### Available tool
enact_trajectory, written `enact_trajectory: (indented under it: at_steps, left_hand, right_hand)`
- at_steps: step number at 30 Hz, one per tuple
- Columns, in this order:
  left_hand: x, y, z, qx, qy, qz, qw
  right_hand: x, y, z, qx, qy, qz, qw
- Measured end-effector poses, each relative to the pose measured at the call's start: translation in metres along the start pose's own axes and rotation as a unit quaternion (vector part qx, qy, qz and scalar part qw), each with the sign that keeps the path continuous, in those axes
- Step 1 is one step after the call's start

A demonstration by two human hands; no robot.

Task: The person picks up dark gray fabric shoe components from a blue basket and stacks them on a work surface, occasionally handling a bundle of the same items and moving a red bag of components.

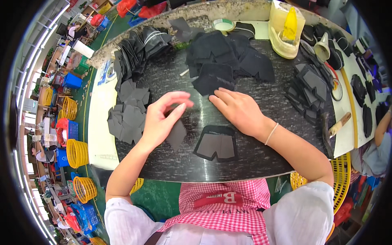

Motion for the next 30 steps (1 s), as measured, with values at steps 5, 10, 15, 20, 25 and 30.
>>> enact_trajectory:
  at_steps: [5,10,15,20,25,30]
  left_hand:
    - [0.04,-0.027,-0.023,0.056,-0.093,-0.235,0.966]
    - [0.042,-0.016,-0.059,0.307,-0.035,-0.284,0.908]
    - [0.055,0.002,-0.038,0.201,0.109,-0.069,0.971]
    - [0.05,-0.015,-0.01,-0.071,-0.111,-0.111,0.985]
    - [-0.009,-0.054,-0.021,-0.086,-0.193,-0.136,0.968]
    - [-0.039,-0.022,-0.043,-0.106,-0.002,-0.027,0.994]
  right_hand:
    - [0.003,-0.064,-0.002,0.398,-0.038,-0.296,0.868]
    - [-0.006,-0.096,0.036,0.442,-0.194,-0.376,0.791]
    - [-0.027,0.028,0.075,-0.036,0.067,-0.057,0.995]
    - [-0.054,0.057,0.052,0.297,0.067,-0.082,0.949]
    - [-0.018,0.043,0.05,0.587,-0.096,-0.277,0.755]
    - [-0.043,0.03,0.024,0.498,0.04,-0.368,0.784]
Point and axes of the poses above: each hand's wrist, its own x-axis towards the middle knuckle, its own z-axis out of the back of the hand, y = z × x, the point moved 7 cm from there along x, towards the middle knuckle, and after that the axes turned 3 degrees about x, right-handed, at the moved point
